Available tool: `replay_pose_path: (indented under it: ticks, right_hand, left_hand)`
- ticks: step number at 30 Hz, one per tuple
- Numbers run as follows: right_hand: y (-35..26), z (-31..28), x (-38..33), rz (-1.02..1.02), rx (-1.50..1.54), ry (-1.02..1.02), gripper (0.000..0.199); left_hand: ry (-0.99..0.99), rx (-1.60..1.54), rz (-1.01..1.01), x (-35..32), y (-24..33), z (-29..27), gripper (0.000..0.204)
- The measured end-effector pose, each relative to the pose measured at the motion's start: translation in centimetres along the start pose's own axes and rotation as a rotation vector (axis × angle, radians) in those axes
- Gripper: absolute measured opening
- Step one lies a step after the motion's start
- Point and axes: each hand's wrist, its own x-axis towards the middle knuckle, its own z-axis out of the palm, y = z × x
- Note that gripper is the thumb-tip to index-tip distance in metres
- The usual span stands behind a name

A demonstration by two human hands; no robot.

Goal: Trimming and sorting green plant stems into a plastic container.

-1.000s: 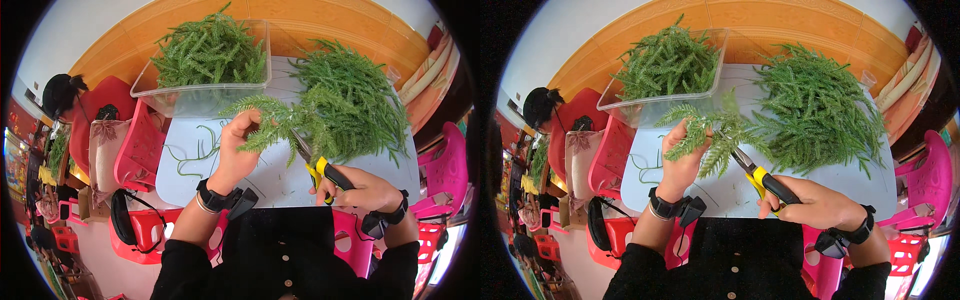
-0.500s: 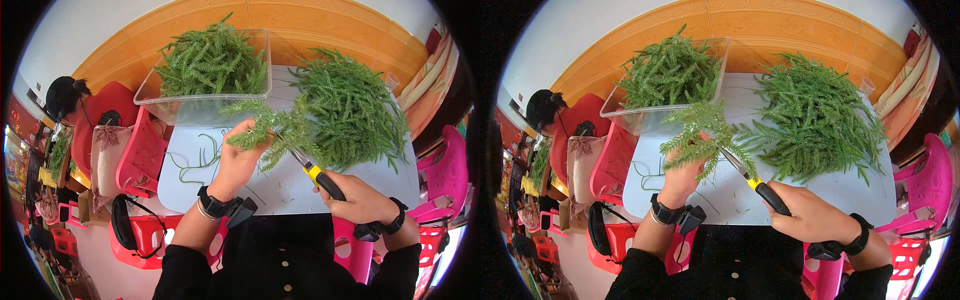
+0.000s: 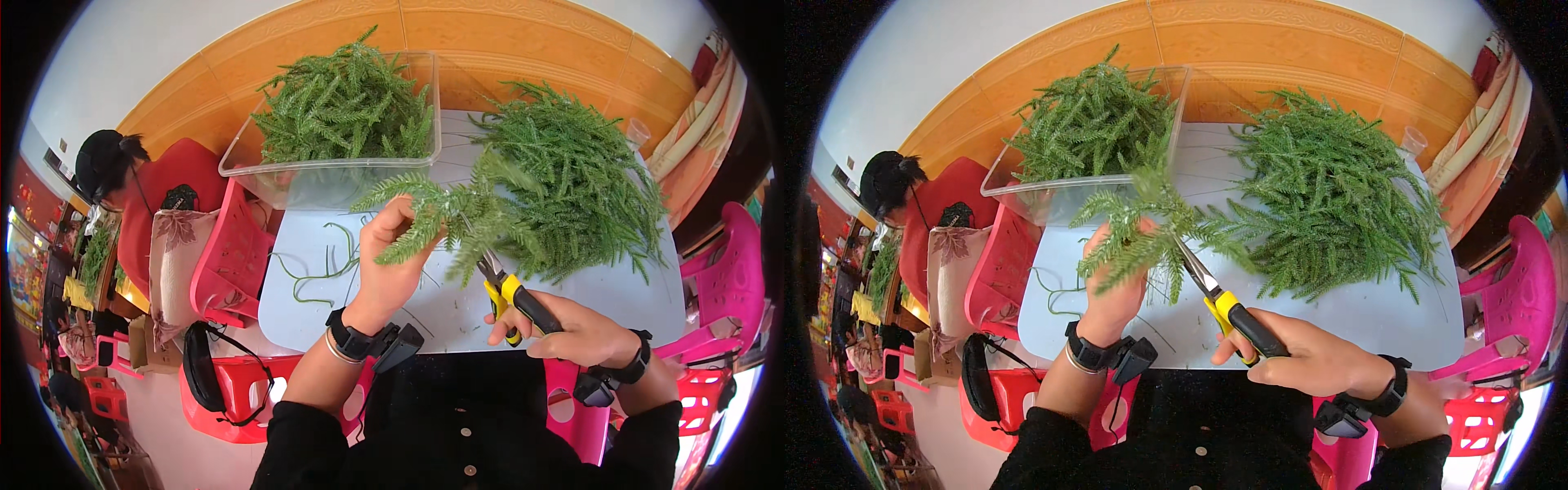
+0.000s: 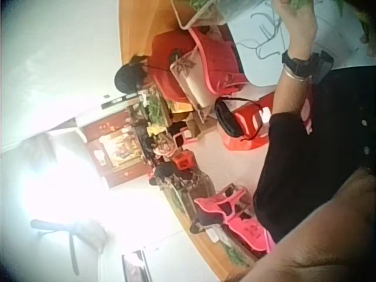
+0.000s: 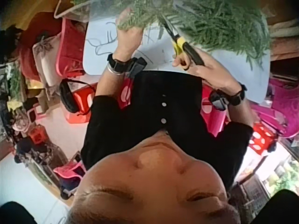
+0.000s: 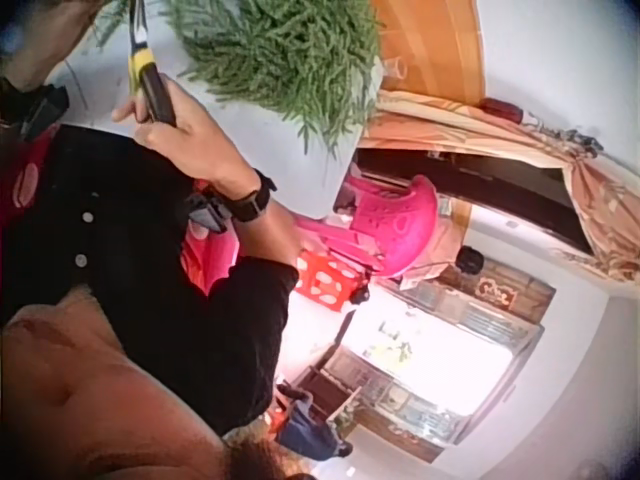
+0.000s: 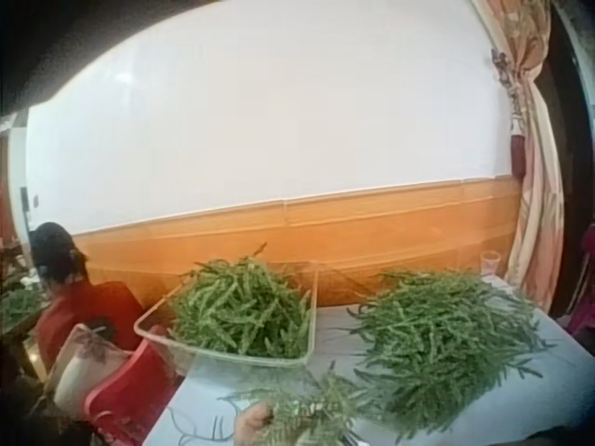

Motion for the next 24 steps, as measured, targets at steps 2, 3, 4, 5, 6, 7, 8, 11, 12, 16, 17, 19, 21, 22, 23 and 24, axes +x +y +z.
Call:
replay_pose_path:
  ticks: [2,3,4,5,6,7,8,11,12,16,17,19,21,22,23,24]
  right_hand:
    - [0.2,0.14,0.02,-0.001,-0.027,0.02,0.016]
    - [0.26,0.23,0.04,-0.002,-0.054,0.04,0.016]
    - [0.29,0.31,0.08,-0.004,-0.083,0.06,0.016]
    - [0.24,0.44,0.13,-0.004,-0.083,0.059,0.016]
    - [0.13,0.64,0.17,0.02,-0.052,0.078,0.015]
    - [0.01,0.81,0.22,0.043,-0.021,0.097,0.014]
    - [-0.06,0.89,0.24,0.067,0.01,0.116,0.014]
    - [0.31,0.67,0.34,0.04,0.001,0.097,0.014]
    - [0.46,0.57,0.37,0.027,-0.004,0.087,0.014]
    - [0.9,0.21,0.41,-0.048,-0.061,0.045,0.019]
    - [0.85,0.24,0.4,-0.049,-0.063,0.045,0.019]
    - [0.69,0.35,0.34,-0.046,-0.069,0.063,0.018]
    - [0.43,0.43,0.41,-0.045,-0.073,0.069,0.018]
    - [0.21,0.5,0.52,-0.024,-0.069,0.082,0.017]
    - [0.01,0.56,0.64,-0.002,-0.065,0.096,0.016]
    - [-0.06,0.61,0.65,0.02,-0.059,0.112,0.016]
  left_hand:
    - [0.055,-0.227,-0.105,-0.38,0.06,0.08,0.019]
    - [0.083,-0.341,-0.157,-0.48,0.08,0.12,0.02]
    - [0.083,-0.341,-0.157,-0.47,0.09,0.14,0.02]
    - [0.092,-0.352,-0.147,-0.42,0.12,0.16,0.02]
    - [0.101,-0.363,-0.137,-0.36,0.16,0.17,0.02]
    - [0.11,-0.375,-0.127,-0.32,0.22,0.2,0.019]
    - [0.111,-0.375,-0.126,-0.29,0.3,0.27,0.019]
    - [0.151,-0.405,-0.176,-0.24,0.48,0.49,0.019]
    - [0.151,-0.405,-0.176,-0.29,0.36,0.44,0.019]
    - [0.132,-0.334,-0.113,-0.47,-0.12,0.16,0.019]
    - [0.128,-0.345,-0.127,-0.5,0.03,0.16,0.019]
    - [0.122,-0.366,-0.155,-0.54,0.24,0.15,0.019]
    - [0.132,-0.378,-0.15,-0.5,0.27,0.18,0.019]
    - [0.14,-0.391,-0.145,-0.49,0.28,0.2,0.019]
    - [0.149,-0.404,-0.141,-0.48,0.26,0.22,0.018]
    - [0.148,-0.405,-0.141,-0.48,0.26,0.28,0.018]
